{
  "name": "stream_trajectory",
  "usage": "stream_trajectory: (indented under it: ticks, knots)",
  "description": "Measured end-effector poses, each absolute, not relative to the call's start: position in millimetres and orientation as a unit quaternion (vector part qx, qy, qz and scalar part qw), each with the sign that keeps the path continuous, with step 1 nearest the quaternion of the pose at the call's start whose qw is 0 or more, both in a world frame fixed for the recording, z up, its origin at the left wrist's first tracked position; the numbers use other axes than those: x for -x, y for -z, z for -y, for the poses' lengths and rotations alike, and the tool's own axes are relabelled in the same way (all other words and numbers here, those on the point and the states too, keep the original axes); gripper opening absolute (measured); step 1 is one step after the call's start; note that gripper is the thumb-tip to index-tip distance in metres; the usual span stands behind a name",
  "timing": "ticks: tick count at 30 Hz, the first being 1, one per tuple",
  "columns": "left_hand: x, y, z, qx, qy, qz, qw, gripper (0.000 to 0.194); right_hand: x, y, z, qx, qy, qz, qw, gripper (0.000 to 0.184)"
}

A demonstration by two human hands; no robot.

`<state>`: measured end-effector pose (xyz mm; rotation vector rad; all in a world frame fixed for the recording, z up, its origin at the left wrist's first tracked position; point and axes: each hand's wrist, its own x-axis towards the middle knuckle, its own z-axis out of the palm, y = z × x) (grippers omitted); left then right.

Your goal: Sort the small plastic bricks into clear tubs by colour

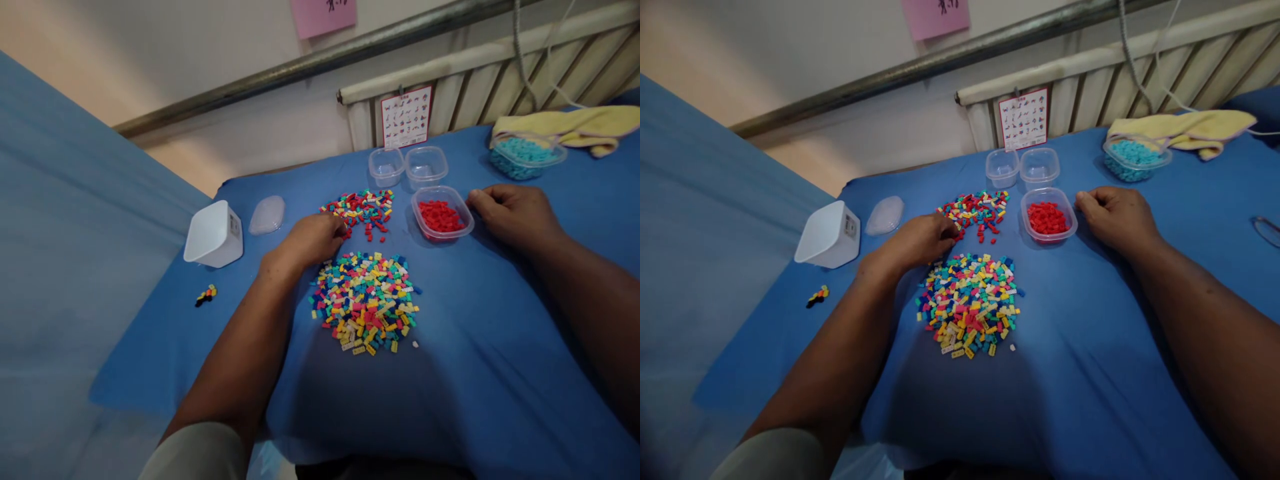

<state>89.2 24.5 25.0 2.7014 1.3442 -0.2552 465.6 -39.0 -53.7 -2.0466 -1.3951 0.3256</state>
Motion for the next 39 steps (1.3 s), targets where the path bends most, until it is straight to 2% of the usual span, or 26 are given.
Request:
stream_trajectory:
  ticks: [8,13,39]
  knots:
    - [-93,-18,-23,-0.917,0.029,-0.392,0.067,0.030,-466,53,40,0.780,-0.130,0.526,0.312,0.046]
    - [-96,-17,-23,-0.930,0.041,-0.357,0.077,0.034,-466,54,41,0.783,-0.128,0.524,0.311,0.045]
    - [-100,-21,-24,-0.916,0.071,-0.379,0.109,0.028,-465,54,41,0.782,-0.115,0.525,0.315,0.045]
